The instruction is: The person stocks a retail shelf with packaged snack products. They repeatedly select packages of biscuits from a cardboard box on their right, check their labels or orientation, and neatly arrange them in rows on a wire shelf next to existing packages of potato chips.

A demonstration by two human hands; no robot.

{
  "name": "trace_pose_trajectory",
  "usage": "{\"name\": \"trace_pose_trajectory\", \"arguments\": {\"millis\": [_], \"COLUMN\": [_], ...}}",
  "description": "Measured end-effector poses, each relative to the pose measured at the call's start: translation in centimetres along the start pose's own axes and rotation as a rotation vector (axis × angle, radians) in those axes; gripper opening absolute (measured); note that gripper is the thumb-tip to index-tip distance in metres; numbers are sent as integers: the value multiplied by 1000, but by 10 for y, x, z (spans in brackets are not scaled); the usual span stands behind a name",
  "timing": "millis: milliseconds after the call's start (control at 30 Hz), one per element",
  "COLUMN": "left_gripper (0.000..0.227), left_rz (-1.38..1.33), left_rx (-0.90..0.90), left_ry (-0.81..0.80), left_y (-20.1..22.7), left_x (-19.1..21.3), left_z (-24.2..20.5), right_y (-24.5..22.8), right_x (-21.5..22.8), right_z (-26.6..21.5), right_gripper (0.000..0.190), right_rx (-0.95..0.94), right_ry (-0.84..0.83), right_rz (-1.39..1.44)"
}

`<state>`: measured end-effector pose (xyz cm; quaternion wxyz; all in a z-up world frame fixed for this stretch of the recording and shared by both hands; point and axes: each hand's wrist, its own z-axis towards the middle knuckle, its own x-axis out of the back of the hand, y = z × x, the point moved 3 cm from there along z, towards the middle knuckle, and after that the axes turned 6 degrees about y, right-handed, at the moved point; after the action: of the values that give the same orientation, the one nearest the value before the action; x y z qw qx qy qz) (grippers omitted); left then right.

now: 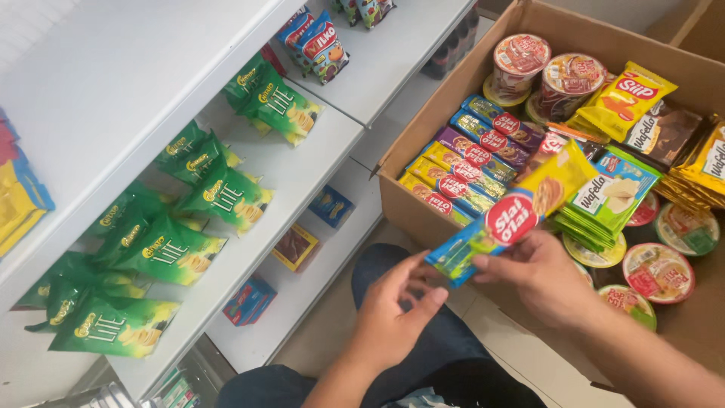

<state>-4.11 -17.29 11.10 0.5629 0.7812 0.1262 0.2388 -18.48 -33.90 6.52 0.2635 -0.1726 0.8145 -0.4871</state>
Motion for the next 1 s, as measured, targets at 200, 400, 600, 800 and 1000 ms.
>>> {"name": "trace_pose_trajectory", "arguments": {"millis": [200, 400, 600, 800, 1000], "left_gripper": [26, 34, 33, 29, 18], "left_rz": [-343, -172, -308, -119, -308], "left_rx": [-33, 166, 117, 247, 67], "left_ry": [161, 153, 166, 184, 60], "left_y": [-16, 8, -8, 24, -13], "left_x": [-2, 48, 55, 58, 65], "left_z": [10, 19, 40, 31, 41], "right_y": [36, 13, 21, 19, 4], "right_x": [11, 59, 87, 99, 99], "right_z": [-8, 0, 2, 5, 8], "right_gripper": [20, 26, 21, 30, 21], "right_rx": [175, 238, 257, 217, 220], "right_ry": [105, 105, 207, 239, 181], "right_rz": [134, 305, 114, 17, -179]}}
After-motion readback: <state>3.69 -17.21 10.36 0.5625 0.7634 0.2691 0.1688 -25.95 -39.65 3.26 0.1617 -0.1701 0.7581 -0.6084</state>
